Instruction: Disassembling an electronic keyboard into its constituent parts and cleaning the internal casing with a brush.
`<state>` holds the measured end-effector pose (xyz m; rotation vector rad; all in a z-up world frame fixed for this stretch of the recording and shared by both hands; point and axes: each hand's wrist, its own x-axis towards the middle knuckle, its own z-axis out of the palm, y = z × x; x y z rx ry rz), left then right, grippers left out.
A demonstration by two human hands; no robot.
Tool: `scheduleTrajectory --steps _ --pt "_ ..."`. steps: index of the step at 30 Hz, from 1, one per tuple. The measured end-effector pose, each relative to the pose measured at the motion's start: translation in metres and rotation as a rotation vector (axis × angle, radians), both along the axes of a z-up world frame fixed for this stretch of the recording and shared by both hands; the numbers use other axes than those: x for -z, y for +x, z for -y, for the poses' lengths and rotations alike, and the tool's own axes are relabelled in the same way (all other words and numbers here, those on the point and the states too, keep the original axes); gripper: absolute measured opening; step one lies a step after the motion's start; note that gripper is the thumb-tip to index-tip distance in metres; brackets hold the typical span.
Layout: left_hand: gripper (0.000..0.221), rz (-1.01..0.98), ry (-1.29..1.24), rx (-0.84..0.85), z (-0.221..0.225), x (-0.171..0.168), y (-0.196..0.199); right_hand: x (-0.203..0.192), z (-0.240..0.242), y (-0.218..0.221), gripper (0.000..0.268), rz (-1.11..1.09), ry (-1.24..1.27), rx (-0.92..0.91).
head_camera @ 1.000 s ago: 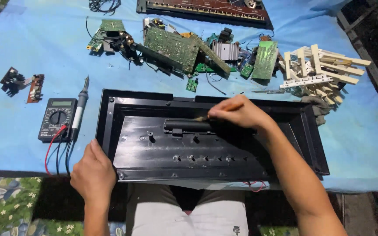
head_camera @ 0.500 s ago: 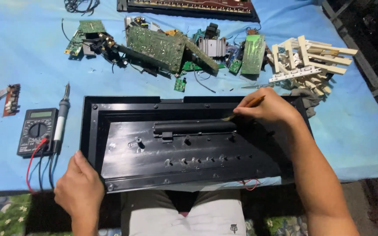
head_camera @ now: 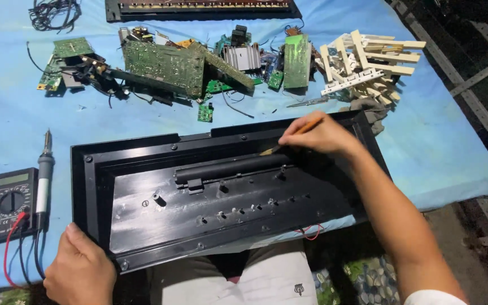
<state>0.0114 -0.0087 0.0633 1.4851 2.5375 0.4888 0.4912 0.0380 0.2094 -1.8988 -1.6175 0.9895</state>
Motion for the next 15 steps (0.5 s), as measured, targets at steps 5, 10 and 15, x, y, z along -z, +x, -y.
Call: scheduleTrajectory --steps 5,10,15 --pt "0.058 -0.007 0.058 0.02 0.001 0.004 -0.001 -0.029 0.008 0.013 0.012 0.249 -0.014 0.083" --pt "0.053 -0.129 0.172 -0.002 0.001 0.007 0.005 -0.002 0.011 0.035 0.01 0.0 0.11 0.086" --pt "0.057 -0.018 0.067 0.008 0.002 -0.005 0.003 -0.016 0.022 0.05 0.015 0.342 0.104 0.147"
